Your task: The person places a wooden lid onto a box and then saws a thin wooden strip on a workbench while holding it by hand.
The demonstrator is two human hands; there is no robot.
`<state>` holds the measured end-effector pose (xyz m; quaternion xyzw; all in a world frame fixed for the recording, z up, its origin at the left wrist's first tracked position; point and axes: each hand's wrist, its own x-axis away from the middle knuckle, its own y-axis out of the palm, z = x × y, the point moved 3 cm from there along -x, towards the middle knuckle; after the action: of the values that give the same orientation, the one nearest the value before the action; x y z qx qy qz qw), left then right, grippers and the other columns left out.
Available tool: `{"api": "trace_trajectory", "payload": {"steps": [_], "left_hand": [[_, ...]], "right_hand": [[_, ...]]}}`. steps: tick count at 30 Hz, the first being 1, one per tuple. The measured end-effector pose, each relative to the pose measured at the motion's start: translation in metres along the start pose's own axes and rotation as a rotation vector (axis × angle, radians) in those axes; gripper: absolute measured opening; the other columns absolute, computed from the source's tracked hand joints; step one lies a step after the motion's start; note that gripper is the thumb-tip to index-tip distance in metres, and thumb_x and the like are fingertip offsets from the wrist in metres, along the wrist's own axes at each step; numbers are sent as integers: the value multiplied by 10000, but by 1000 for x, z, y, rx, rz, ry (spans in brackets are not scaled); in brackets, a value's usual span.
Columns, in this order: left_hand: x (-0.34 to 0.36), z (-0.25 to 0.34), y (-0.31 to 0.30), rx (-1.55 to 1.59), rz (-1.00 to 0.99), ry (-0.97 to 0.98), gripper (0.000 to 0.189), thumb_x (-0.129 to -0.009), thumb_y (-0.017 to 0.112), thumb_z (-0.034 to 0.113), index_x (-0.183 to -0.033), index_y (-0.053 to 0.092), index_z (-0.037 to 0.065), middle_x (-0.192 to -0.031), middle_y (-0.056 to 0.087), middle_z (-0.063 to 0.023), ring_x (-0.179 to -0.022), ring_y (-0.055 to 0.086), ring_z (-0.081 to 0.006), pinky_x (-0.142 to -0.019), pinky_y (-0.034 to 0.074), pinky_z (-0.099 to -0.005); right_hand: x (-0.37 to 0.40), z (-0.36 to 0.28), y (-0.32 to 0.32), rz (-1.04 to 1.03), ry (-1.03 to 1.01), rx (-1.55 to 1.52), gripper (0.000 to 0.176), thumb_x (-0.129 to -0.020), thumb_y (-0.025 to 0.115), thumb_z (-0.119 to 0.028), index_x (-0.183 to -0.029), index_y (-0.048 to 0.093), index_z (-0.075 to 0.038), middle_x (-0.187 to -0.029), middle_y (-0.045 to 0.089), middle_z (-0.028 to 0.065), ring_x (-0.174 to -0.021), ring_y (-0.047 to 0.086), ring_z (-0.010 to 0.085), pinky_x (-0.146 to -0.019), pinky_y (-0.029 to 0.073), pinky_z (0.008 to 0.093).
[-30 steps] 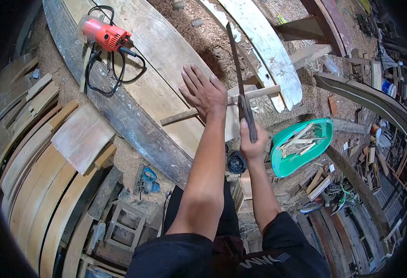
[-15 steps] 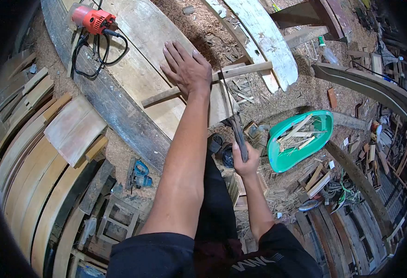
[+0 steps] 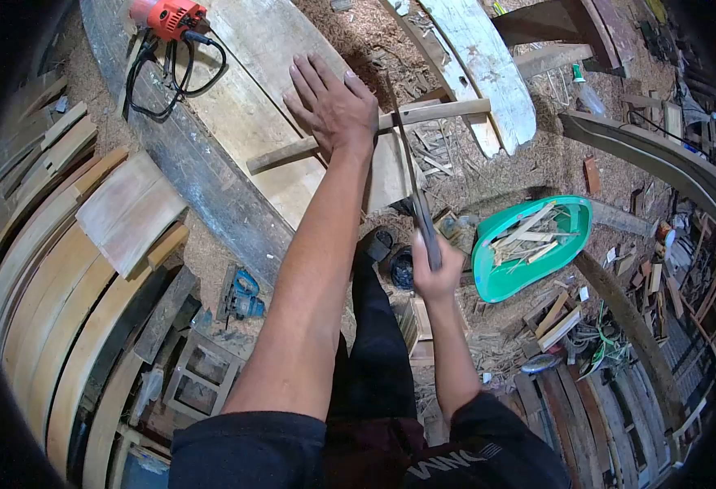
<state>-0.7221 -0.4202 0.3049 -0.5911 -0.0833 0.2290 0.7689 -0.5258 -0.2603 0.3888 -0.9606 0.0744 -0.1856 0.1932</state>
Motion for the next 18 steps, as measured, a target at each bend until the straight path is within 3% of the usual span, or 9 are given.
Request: {"api": "trace_trajectory", "payload": {"steps": [4,7,10,13,18], "left_hand": [[-3,2,-1,9,4,-14,670,-930,428,333,-1503,313,6,-1603,240,-172,-1495,190,-296,-1193,85,-528],[-1,3,0,12,16,8,671,-930,427,334,-1505,310,7,-1601,243,-174,-1495,194,-294,-1194,81,-526],[-3,0,0,-8,18,6,671,-932,422,334,-1507,306,7,-1599,246,-176,-1493,197,-294,-1195,79,-525],[-2,4,-1,16,-3,-6,672,-932,423,330,-1508,302,6,-1599,246,-178,-1494,191,-297,-1196,75,-526],[-4,4,-1,30,9,-11,670,-924,441,314,-1503,311,3,-1594,256,-176,-1491,197,-304,-1196,72,-528]], "right_hand": [[-33,-1,8,-39,67,7,210,-904,682,-149,-750,651,-10,-521,506,15,-498,479,59,-465,395,268],[23,0,-12,25,-15,-6,256,-917,672,-174,-725,618,-13,-521,486,10,-489,452,57,-454,371,279],[15,-1,-9,27,18,-35,243,-914,674,-174,-739,625,-12,-527,490,14,-491,446,59,-458,368,277],[-45,-12,11,-45,97,-2,213,-902,686,-156,-767,652,6,-542,520,19,-513,489,62,-483,405,265],[25,-6,-17,24,14,33,238,-906,679,-161,-744,622,4,-534,514,40,-497,472,69,-475,393,279]]}}
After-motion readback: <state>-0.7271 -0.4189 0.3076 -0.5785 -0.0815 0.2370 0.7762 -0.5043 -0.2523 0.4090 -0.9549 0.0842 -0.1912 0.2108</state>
